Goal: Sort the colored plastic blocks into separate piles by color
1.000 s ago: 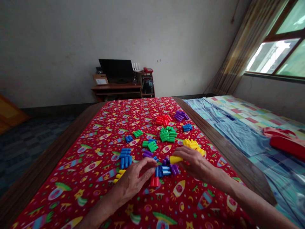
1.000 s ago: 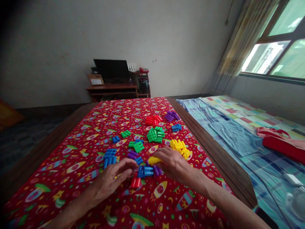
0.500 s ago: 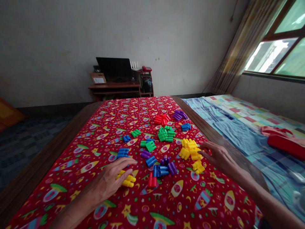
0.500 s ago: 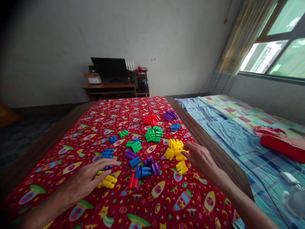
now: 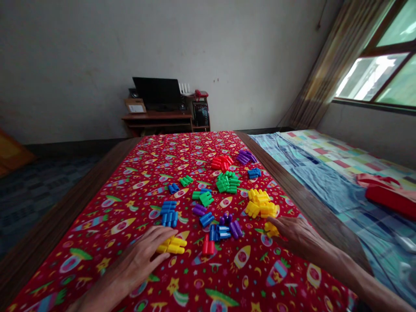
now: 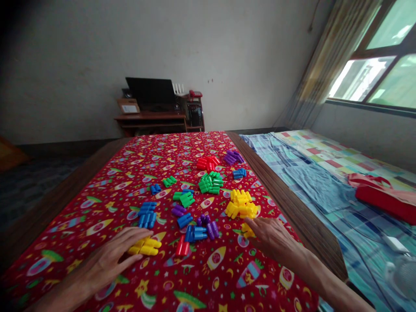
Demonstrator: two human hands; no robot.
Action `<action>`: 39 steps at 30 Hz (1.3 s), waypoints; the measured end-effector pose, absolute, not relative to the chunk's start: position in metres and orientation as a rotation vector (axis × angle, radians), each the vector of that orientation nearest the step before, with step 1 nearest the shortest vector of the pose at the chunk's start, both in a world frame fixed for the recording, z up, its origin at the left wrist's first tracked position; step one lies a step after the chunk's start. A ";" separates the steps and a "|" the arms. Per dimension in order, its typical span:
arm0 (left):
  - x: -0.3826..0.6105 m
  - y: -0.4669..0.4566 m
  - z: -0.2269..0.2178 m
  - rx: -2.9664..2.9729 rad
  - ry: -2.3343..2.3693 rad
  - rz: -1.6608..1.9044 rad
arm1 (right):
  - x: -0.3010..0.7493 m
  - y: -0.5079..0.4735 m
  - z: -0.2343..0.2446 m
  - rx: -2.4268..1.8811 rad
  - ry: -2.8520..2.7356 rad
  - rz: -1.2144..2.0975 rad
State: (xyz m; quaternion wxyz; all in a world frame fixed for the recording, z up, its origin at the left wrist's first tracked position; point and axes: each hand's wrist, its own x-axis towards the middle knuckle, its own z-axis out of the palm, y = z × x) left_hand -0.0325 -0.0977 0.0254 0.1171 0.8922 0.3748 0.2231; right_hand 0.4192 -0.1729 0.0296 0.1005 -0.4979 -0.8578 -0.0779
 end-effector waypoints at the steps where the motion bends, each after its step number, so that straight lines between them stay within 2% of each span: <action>1: -0.031 -0.098 0.028 2.607 1.098 0.641 | 0.420 -0.171 0.035 -1.445 -2.514 -0.234; 8: -0.027 -0.093 0.037 2.603 1.115 0.767 | 0.436 -0.134 0.060 -1.632 -2.064 -0.041; 13: -0.018 -0.089 0.044 2.562 1.143 0.821 | 0.437 -0.120 0.057 -1.647 -2.073 0.196; 20: 0.004 -0.087 0.056 2.328 1.149 0.824 | 0.424 -0.128 0.076 -1.637 -1.941 0.208; 25: 0.051 -0.094 0.060 1.861 0.973 0.702 | 0.360 -0.137 0.092 -1.302 -2.139 0.310; 28: 0.082 -0.102 0.058 1.644 0.845 0.645 | 0.318 -0.140 0.090 -0.954 -2.397 0.299; 31: 0.096 -0.109 0.057 1.562 0.774 0.618 | 0.298 -0.138 0.084 -0.801 -2.479 0.295; 35: 0.079 -0.110 0.055 1.772 0.807 0.626 | 0.324 -0.126 0.086 -0.881 -2.289 0.146; 37: 0.060 -0.109 0.052 2.066 0.879 0.653 | 0.353 -0.117 0.088 -1.095 -2.089 0.055; 39: 0.040 -0.107 0.046 2.346 0.925 0.708 | 0.385 -0.107 0.085 -1.359 -1.897 0.100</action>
